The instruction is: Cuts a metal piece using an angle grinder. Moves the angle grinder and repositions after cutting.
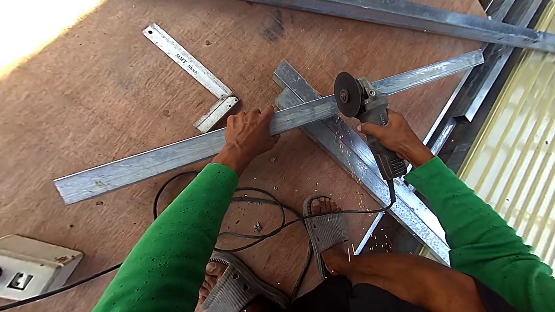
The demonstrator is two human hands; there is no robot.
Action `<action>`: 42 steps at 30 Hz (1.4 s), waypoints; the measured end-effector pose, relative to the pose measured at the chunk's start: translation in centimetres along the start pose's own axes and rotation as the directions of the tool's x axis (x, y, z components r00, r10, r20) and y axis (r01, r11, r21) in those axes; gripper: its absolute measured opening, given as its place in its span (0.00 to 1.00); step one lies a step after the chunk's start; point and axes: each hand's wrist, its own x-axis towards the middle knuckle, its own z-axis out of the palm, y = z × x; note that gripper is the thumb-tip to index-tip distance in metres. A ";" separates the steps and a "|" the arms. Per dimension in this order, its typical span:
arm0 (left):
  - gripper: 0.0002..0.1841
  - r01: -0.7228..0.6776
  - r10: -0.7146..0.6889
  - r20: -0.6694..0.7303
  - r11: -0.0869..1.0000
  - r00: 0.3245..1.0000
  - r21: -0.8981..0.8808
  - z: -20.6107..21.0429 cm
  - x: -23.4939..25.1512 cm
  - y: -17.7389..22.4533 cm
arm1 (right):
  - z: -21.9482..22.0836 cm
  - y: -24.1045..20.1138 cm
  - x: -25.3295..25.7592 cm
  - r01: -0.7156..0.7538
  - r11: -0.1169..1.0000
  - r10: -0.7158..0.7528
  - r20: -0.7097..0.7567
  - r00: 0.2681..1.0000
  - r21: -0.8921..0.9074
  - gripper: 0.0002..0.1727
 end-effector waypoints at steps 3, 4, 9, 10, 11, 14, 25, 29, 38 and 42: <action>0.30 0.004 -0.004 0.006 1.000 1.000 0.004 0.0 0.1 0.0 | 0.0 -0.1 0.1 0.005 1.000 -0.005 -0.002 1.000 -0.009 0.31; 0.30 0.006 -0.006 0.006 1.000 1.000 0.003 0.0 0.1 -0.1 | 0.1 -0.1 0.2 0.003 1.000 -0.003 -0.003 1.000 -0.014 0.32; 0.29 0.005 -0.005 -0.020 1.000 1.000 0.008 0.3 0.0 0.0 | 0.2 0.2 0.0 0.006 0.997 -0.006 0.000 1.000 0.071 0.32; 0.29 0.005 -0.005 -0.031 1.000 1.000 0.007 0.3 -0.1 0.0 | 0.1 0.0 -0.4 0.016 0.993 -0.016 -0.006 1.000 0.119 0.31; 0.29 0.006 -0.006 -0.047 1.000 0.999 0.006 0.4 -0.1 -0.1 | 0.1 -0.2 -0.9 0.029 0.986 -0.027 -0.014 1.000 0.163 0.30; 0.27 -0.013 0.016 -0.148 1.000 0.989 0.017 0.7 -0.3 -0.1 | -0.4 -0.8 -1.6 0.035 0.963 -0.021 -0.056 0.998 0.267 0.27; 0.44 0.060 -0.046 -0.193 0.996 0.980 0.071 0.1 -1.5 2.2 | -1.9 1.7 -5.3 -0.002 0.977 0.017 -0.067 0.998 0.212 0.30; 0.40 0.048 -0.052 -0.141 0.998 0.989 -0.031 1.6 -1.2 1.3 | -1.7 2.0 -6.6 -0.016 0.981 0.025 -0.045 0.999 0.192 0.28; 0.32 0.023 -0.029 -0.131 0.999 0.991 -0.045 0.7 0.0 0.6 | -1.3 2.8 -6.0 -0.028 0.987 0.031 -0.019 0.999 0.156 0.30; 0.31 0.033 -0.036 -0.077 0.999 0.996 -0.037 0.5 0.3 0.6 | -0.9 3.0 -4.5 -0.021 0.992 0.023 -0.013 1.000 0.124 0.33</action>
